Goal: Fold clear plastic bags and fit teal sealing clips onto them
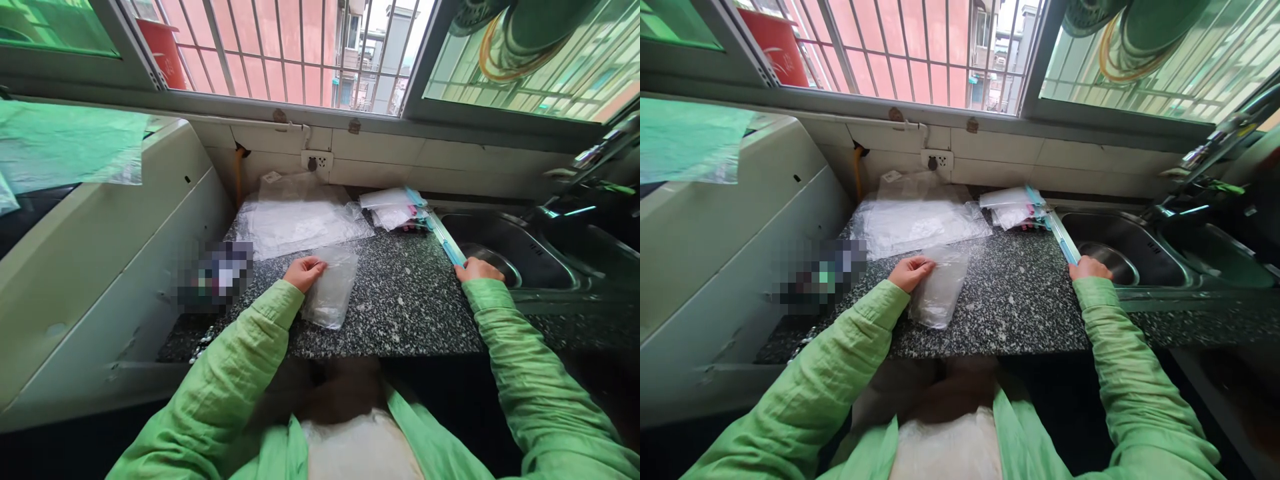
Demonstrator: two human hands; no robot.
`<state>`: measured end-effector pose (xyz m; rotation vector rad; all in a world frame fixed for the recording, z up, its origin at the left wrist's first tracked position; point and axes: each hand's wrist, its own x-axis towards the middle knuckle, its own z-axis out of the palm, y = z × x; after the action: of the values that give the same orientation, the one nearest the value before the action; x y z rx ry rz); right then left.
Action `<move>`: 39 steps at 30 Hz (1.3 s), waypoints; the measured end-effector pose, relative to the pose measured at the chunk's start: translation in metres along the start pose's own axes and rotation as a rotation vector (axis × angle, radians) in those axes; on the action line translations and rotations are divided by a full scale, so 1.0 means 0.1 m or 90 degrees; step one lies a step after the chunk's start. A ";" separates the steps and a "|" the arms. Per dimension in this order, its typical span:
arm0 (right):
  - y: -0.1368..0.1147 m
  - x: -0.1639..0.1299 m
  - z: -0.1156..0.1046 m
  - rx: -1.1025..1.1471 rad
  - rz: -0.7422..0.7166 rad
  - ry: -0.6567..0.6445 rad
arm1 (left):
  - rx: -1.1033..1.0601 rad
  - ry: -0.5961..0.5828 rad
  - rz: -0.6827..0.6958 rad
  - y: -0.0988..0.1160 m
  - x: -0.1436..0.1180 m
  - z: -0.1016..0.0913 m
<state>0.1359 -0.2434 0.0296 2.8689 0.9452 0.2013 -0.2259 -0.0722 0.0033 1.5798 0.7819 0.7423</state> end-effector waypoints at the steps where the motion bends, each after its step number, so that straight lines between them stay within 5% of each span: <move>1: 0.01 0.01 0.02 0.002 -0.006 0.011 | -0.004 0.004 -0.002 0.01 0.00 0.01; 10: 0.00 0.04 -0.01 0.116 -0.092 0.202 | -0.056 0.025 -0.060 0.08 -0.01 0.04; 13: -0.25 -0.08 -0.19 0.182 -0.170 0.233 | -0.058 0.025 -0.064 0.08 -0.01 0.03; 23: -1.41 -0.64 -0.58 0.414 -0.666 0.366 | -0.103 0.008 -0.073 0.03 0.03 0.03; 29: -1.72 -0.89 -0.46 0.470 -0.766 0.332 | -0.086 0.001 -0.078 0.02 0.03 0.01; 39: -1.79 -0.88 -0.10 0.447 -0.791 0.325 | -0.113 0.003 -0.115 0.05 0.06 0.02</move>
<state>-0.0398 -0.1520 0.0044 2.0130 3.1068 0.5301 -0.2201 -0.0688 0.0078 1.3294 0.8274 0.6649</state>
